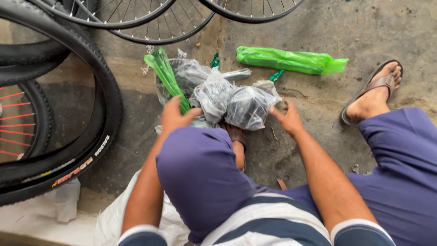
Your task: The person sits on the floor and uses pliers and a spoke wrench to adjust the spokes and rim of a bicycle wheel mounted on a truing stand. They repeatedly tighten and loosen spokes, spin the wheel to check alignment, and remove the wheel from the stand before handling a bag of parts.
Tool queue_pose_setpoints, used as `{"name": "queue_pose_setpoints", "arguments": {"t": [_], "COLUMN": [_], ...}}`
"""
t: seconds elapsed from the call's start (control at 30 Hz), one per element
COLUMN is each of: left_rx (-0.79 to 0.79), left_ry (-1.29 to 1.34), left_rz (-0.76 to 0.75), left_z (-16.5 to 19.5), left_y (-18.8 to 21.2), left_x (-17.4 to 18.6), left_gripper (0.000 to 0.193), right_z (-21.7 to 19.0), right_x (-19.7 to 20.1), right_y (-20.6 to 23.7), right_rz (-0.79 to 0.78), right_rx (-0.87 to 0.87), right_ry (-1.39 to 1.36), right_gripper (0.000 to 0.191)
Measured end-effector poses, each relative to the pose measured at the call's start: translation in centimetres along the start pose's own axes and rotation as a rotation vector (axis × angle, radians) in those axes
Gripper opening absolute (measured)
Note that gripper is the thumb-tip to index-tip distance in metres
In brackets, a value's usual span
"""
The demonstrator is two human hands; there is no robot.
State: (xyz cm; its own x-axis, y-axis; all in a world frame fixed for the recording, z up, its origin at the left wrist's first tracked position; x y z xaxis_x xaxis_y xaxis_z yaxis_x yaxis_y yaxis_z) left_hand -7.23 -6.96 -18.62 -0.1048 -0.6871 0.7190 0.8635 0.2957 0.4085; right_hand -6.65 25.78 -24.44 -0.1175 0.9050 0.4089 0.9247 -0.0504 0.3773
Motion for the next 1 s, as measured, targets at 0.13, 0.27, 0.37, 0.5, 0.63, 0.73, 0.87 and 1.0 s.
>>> {"name": "queue_pose_setpoints", "arguments": {"t": [0.13,0.27,0.37,0.5,0.63,0.73,0.87,1.0], "left_rx": [-0.103,-0.144,-0.086,-0.067,-0.074,-0.003,0.267,0.311], "left_ry": [-0.12,-0.071,0.002,0.1,0.149,0.082,0.567,0.335], "left_rz": [-0.121,-0.057,-0.069,0.054,0.259,0.487,0.418,0.218], "left_z": [4.5,3.7,1.7,-1.6,-7.1,-12.5,-18.9,-20.7], "left_y": [-3.0,-3.5,-2.9,-0.9,1.2,3.2,5.8,6.3], "left_x": [-5.7,-7.3,-6.8,-6.0,-3.8,-0.1,3.8,3.2], "left_gripper": [0.092,0.053,0.03,0.021,0.018,0.019,0.032,0.037], "right_z": [-1.0,-1.3,-0.6,-0.9,-2.9,-5.1,-5.5,-2.7], "right_x": [-1.1,-1.9,-2.4,-4.1,-7.9,-12.6,-17.3,-16.3], "right_y": [-2.4,-4.4,-4.7,-4.3,-2.7,0.1,2.2,-0.8], "right_rz": [-0.081,-0.043,-0.002,-0.089,-0.225,-0.582,-0.836,-0.625], "right_rx": [-0.006,-0.14,-0.382,-0.288,-0.105,0.135,0.439,0.482], "right_ry": [-0.017,-0.295,-0.315,-0.701,-0.743,-0.563,-0.326,0.178], "right_gripper": [0.112,0.107,0.101,0.088,0.077,0.078,0.067,0.06]}}
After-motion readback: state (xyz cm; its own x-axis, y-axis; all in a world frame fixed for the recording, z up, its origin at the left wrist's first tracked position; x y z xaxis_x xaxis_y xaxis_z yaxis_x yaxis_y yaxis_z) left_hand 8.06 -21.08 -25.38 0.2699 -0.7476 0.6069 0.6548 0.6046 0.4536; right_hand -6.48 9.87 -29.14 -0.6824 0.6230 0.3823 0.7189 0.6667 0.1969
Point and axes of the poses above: each hand's wrist, its own y-axis away from the middle knuckle, its own x-axis out of the back of the hand, z = x × y, the point moved 2 cm from there along -y, towards the middle knuckle, and after that the axes turned 12 degrees about x, right-handed, at the moved point
